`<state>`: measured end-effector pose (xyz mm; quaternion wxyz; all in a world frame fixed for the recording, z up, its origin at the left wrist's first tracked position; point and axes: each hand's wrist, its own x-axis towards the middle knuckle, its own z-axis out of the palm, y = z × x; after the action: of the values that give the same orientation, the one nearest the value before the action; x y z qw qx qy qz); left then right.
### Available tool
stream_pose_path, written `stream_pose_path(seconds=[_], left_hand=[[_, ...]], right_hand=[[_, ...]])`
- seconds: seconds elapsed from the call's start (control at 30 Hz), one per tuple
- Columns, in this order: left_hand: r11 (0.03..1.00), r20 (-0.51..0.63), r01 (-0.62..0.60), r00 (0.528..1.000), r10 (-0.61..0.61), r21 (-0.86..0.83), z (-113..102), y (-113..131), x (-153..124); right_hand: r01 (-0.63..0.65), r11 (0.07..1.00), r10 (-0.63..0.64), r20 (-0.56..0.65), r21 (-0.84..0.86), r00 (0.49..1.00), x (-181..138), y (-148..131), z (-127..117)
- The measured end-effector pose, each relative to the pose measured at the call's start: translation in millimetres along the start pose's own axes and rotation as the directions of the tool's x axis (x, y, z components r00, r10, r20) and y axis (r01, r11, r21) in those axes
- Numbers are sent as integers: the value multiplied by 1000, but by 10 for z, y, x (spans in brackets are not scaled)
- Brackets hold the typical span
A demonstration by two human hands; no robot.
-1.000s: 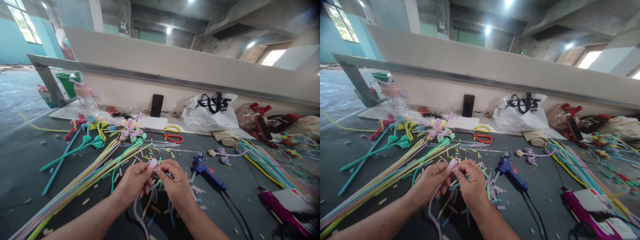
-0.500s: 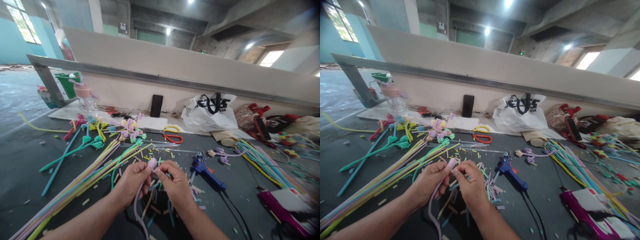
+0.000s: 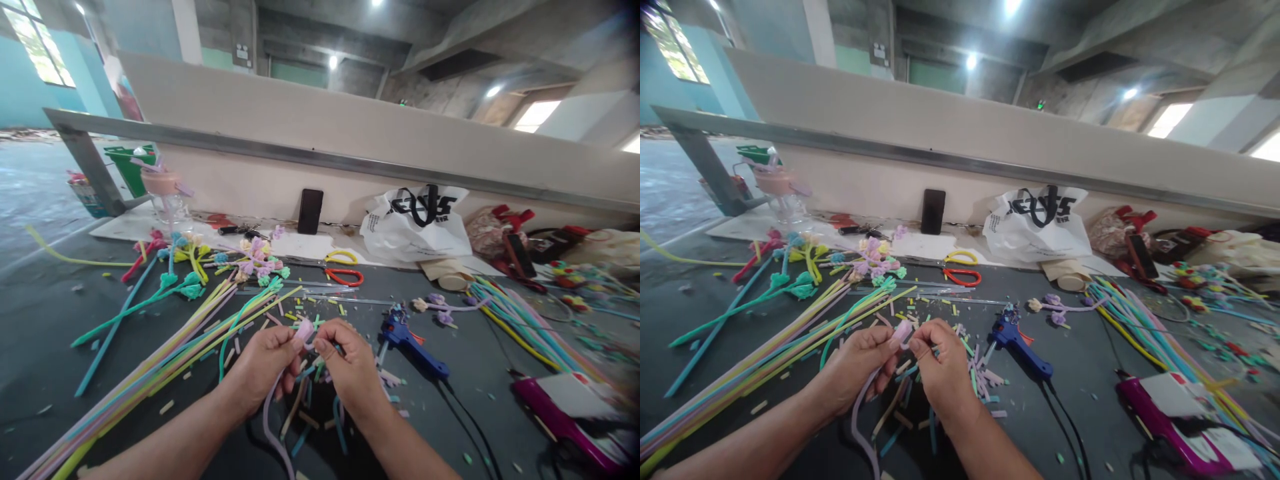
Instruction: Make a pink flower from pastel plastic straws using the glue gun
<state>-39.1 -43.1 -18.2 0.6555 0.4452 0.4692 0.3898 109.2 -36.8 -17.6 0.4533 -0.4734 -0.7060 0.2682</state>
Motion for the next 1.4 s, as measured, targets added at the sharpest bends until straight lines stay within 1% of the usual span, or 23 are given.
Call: stream_pose_path(seconds=[0.1, 0.2, 0.3, 0.37, 0.47, 0.57, 0.67, 0.77, 0.87, 0.93, 1.03, 1.1, 1.13, 1.2, 1.27, 1.4], left_hand=[[1000, 2, 4, 1000, -4, -2, -4, -3, 7], [1000, 5, 14, 1000, -14, -12, -9, -4, 16], [1000, 39, 26, 999, -26, 0, -13, -11, 19], [999, 59, 35, 998, -36, 19, -10, -15, 16], [998, 55, 54, 997, -56, 43, 2, -6, 7], [995, 58, 64, 996, -68, 71, 12, 14, 2], [995, 70, 64, 995, -69, 73, 9, 21, 9], [998, 77, 61, 995, -63, 28, -5, 14, 18], [997, 105, 58, 993, -52, -52, -26, 5, 20], [991, 114, 62, 992, -49, -117, -40, -2, 21], [979, 147, 78, 988, -50, -187, -54, -18, 23], [978, 179, 96, 982, -62, -188, -59, -34, 25], [978, 193, 105, 979, -70, -179, -61, -43, 26], [979, 215, 115, 973, -78, -166, -66, -57, 29], [979, 236, 115, 969, -74, -166, -71, -61, 30], [976, 249, 122, 966, -74, -181, -77, -41, 26]], right_hand=[[-11, 1000, 10, 11, 10, 1000, 6, -6, -16], [-29, 998, 28, 17, 62, 999, 19, -5, -40], [-82, 993, 85, -23, 86, 996, 32, 9, -53], [-120, 990, 122, -25, 75, 992, 41, 13, -54], [-183, 980, 183, 9, 83, 983, 54, 3, -53], [-252, 959, 249, 41, 133, 968, 67, 0, -57], [-295, 939, 283, 87, 179, 955, 74, 23, -58], [-331, 917, 311, 118, 224, 943, 81, 60, -52], [-357, 900, 326, 157, 249, 932, 91, 75, -56], [-311, 927, 284, 149, 208, 947, 97, 59, -73], [-114, 988, 105, 86, 107, 991, 97, 8, -106], [6, 996, -12, 65, 90, 998, 88, -24, -120], [39, 994, -46, 69, 97, 997, 83, -35, -123], [64, 991, -75, 96, 117, 993, 71, -46, -124], [63, 990, -79, 127, 129, 989, 63, -46, -121], [65, 992, -80, 141, 110, 987, 60, -44, -125]])
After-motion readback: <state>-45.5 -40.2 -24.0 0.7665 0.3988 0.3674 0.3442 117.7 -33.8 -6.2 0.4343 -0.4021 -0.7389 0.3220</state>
